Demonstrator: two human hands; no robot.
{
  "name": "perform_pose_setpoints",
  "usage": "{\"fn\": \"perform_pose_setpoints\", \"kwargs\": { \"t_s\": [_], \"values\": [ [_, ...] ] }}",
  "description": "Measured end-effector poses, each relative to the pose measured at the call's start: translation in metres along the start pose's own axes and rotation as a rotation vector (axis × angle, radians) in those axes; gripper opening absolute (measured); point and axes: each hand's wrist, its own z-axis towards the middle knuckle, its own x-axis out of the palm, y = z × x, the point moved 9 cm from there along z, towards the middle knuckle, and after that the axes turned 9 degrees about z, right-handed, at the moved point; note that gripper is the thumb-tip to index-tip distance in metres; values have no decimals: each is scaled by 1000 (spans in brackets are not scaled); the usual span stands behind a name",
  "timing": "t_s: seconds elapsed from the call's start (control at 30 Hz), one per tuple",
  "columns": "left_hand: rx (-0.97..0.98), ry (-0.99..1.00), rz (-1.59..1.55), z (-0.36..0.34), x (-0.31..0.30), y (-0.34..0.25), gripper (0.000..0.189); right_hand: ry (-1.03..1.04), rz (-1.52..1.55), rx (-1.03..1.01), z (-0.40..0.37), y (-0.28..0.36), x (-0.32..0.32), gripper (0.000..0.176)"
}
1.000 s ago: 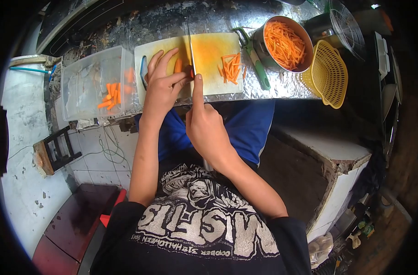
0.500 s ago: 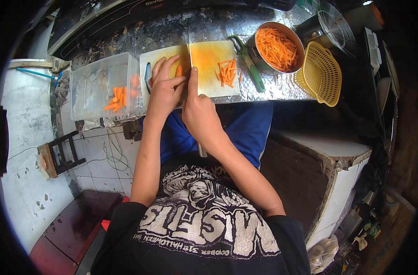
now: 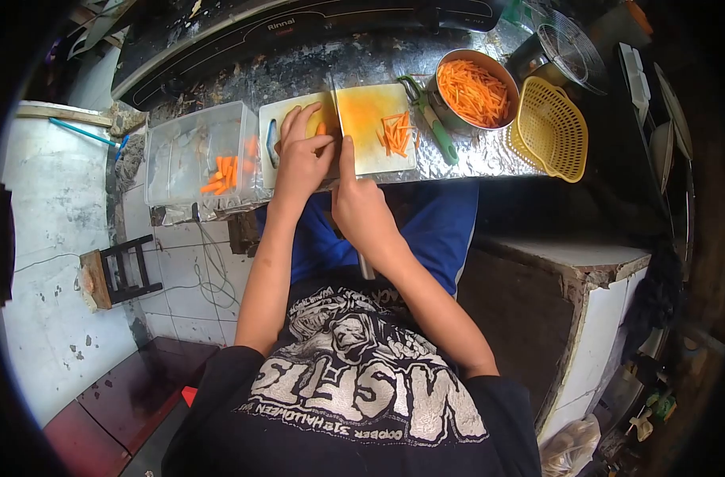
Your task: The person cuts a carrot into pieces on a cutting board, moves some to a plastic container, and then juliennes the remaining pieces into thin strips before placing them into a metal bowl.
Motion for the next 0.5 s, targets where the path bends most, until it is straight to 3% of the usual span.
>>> {"fn": "perform_pose_setpoints", "kwargs": {
  "t_s": [0.07,0.2,0.43,0.5],
  "values": [
    [-4,4,-8,-1,2,2,9,119,17,206,-11,-5,2,71],
    [-46,19,10,-2,-3,1,11,154,24,180,-25,-1,-8,73],
    [-47,13,64,-1,-7,-3,14,40,41,121,-12,7,-28,73],
    [-93,-100,-64,5,-21,2,16,66,-77,128,1,10,-31,68]
  ]
}}
